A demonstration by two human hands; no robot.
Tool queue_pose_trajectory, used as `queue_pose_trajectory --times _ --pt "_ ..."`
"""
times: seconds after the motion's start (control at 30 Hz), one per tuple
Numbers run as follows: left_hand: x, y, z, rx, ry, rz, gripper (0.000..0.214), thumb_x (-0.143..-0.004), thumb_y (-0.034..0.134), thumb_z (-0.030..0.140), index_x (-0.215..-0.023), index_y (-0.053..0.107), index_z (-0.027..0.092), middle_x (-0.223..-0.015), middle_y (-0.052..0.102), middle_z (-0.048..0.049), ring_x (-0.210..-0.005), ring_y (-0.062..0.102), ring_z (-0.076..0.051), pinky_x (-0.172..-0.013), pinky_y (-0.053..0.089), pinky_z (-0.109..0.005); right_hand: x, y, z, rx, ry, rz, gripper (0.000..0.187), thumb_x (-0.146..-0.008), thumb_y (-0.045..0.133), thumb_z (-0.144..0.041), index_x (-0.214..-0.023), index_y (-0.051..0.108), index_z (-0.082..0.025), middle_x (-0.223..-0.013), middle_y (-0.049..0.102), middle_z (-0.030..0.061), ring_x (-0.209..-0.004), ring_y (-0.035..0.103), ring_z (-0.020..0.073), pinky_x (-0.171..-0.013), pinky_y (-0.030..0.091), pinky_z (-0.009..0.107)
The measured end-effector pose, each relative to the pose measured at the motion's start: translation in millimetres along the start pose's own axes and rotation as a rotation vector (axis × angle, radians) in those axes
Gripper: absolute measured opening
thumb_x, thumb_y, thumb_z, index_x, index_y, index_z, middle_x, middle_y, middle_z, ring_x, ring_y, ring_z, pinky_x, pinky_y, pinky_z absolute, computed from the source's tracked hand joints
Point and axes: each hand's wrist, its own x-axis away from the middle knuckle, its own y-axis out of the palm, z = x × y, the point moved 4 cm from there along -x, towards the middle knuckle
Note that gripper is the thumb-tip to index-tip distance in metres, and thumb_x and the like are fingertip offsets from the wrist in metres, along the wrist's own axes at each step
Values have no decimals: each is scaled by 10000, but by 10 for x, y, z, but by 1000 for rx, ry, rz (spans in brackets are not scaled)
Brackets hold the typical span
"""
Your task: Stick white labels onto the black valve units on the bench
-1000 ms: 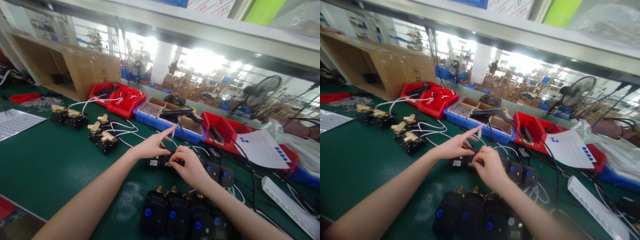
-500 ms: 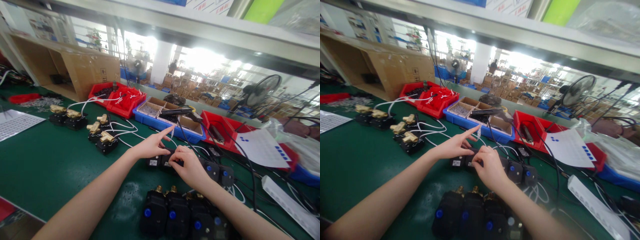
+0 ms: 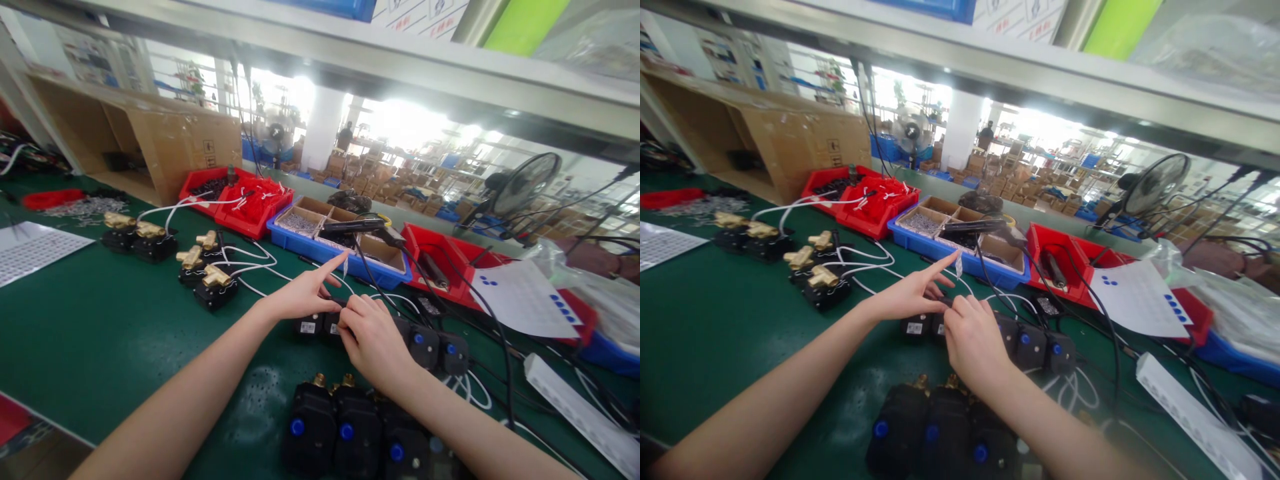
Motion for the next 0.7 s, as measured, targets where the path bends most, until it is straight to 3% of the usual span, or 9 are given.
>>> queue_pose_trajectory --times 0.17,0.27,0.33,0.47,0.5,0.6,0.7 --pt "8 -9 -29 32 14 -24 1083 -730 772 206 -1584 112 292 -1105 671 -86 -823 652 -186 -816 552 -376 -8 -32 4 4 83 41 144 -833 616 -49 -832 572 -186 -909 592 81 -860 532 264 -763 372 396" --pt "15 -9 -18 25 17 -52 1076 -736 776 212 -1584 118 287 -1101 687 -91 -845 661 -199 -826 546 -378 -21 -110 137 -57 178 117 300 -731 725 -49 -935 552 -184 -945 585 72 -885 551 273 -757 403 390" --pt "20 -26 30 4 29 -27 1022 -747 780 245 -1575 184 299 -1183 671 -104 -940 663 -226 -866 533 -390 -24 -194 261 -144 216 164 276 -734 730 -80 -913 552 -192 -902 587 42 -813 571 231 -703 438 350" --pt "54 -117 265 73 125 197 606 -802 734 351 -1375 546 284 -1421 539 -86 -1243 533 -284 -940 490 -375 34 -498 466 -332 239 307 18 -866 613 -205 -881 611 -195 -842 641 26 -719 604 170 -662 491 299" --pt "70 -125 337 119 142 243 485 -833 696 369 -1296 604 255 -1402 552 -84 -1249 526 -281 -944 486 -368 62 -597 487 -365 238 350 60 -886 588 -236 -887 630 -194 -847 658 32 -738 618 175 -678 502 301" --pt "120 -59 551 265 131 268 303 -901 604 374 -1139 657 195 -1213 657 -73 -1119 593 -239 -950 472 -349 146 -889 456 -439 227 446 147 -901 573 -307 -906 671 -198 -900 689 44 -806 640 188 -720 513 310" --pt "172 82 760 399 112 215 207 -887 635 335 -1023 682 186 -1031 682 -27 -974 606 -191 -902 462 -303 196 -1085 337 -562 210 442 160 -878 618 -342 -898 697 -203 -899 694 40 -810 638 191 -724 498 312"
